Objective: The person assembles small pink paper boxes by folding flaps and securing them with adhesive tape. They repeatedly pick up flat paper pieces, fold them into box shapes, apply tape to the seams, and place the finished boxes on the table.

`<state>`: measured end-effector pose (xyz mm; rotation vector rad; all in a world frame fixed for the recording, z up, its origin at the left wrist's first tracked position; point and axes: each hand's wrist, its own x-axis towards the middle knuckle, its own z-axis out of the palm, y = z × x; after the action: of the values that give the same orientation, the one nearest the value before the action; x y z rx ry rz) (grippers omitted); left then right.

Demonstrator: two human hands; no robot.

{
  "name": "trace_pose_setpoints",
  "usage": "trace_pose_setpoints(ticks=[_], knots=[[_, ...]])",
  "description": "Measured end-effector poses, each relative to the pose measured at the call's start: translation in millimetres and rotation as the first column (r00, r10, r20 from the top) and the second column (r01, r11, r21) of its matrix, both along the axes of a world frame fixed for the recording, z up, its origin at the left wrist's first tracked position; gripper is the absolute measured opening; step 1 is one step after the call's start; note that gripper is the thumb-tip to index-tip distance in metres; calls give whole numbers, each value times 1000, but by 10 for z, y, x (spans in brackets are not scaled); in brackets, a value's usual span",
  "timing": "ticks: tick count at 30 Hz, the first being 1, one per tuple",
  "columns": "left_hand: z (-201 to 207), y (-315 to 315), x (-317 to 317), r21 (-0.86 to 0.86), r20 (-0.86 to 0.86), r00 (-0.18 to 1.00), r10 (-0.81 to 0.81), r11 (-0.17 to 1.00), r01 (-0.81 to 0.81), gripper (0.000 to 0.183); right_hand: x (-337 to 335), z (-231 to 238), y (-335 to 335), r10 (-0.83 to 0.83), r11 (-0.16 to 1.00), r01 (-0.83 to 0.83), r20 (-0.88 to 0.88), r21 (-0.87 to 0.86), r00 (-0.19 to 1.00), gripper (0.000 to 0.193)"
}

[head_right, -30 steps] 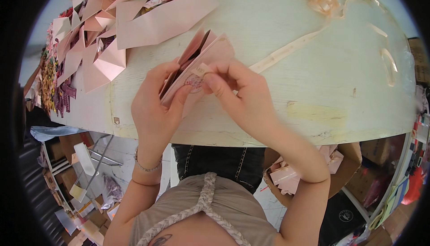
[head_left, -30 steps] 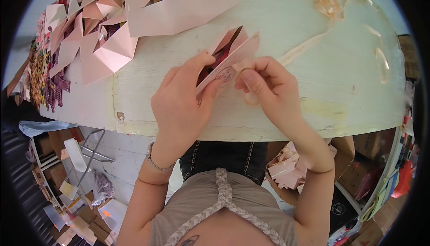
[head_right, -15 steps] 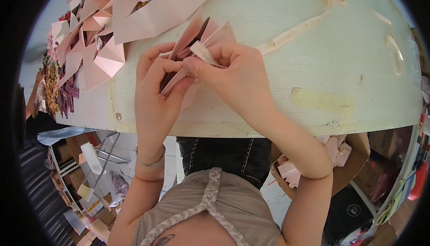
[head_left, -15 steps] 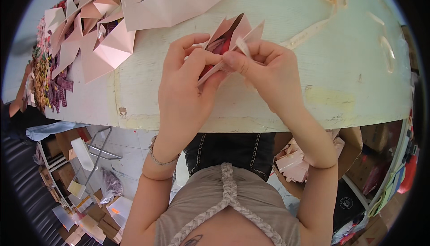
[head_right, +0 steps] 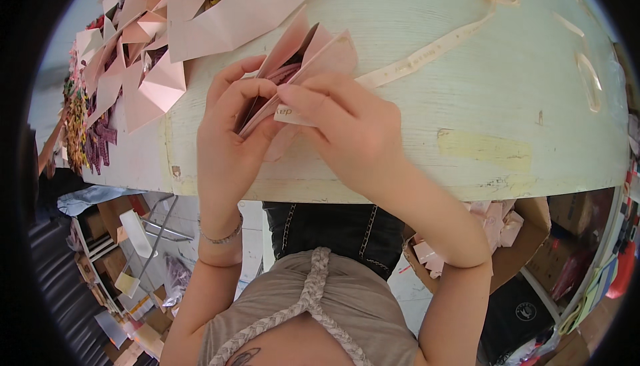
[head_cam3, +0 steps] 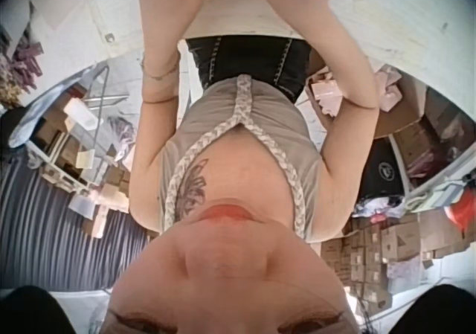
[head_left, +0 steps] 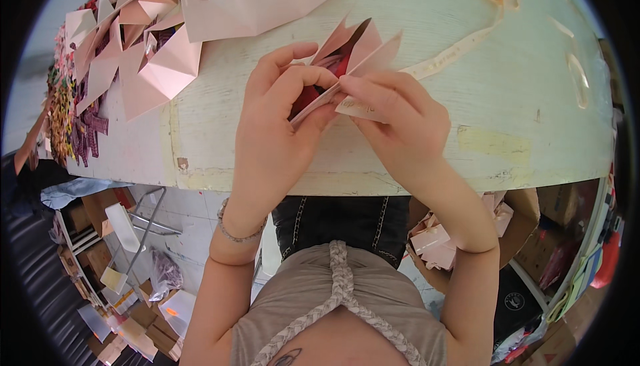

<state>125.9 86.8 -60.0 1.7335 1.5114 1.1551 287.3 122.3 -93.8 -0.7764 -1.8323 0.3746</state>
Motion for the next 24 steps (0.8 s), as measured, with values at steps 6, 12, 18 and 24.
trace_pose_setpoints(ticks=[6,12,18,24], knots=[[50,15,-31,-91,91,993,-72,993,80,25,60,-146,25,-98,933,43,137,356,986,34],[69,38,-64,-167,189,979,-78,980,110,23,109,43,139,-8,966,-45,202,256,979,27],[80,87,-143,-153,149,978,-146,974,168,21,106,114,149,-12,981,-27,199,193,980,24],[200,74,-110,-203,25,989,-144,968,146,26,178,217,97,205,977,-215,301,-3,931,27]])
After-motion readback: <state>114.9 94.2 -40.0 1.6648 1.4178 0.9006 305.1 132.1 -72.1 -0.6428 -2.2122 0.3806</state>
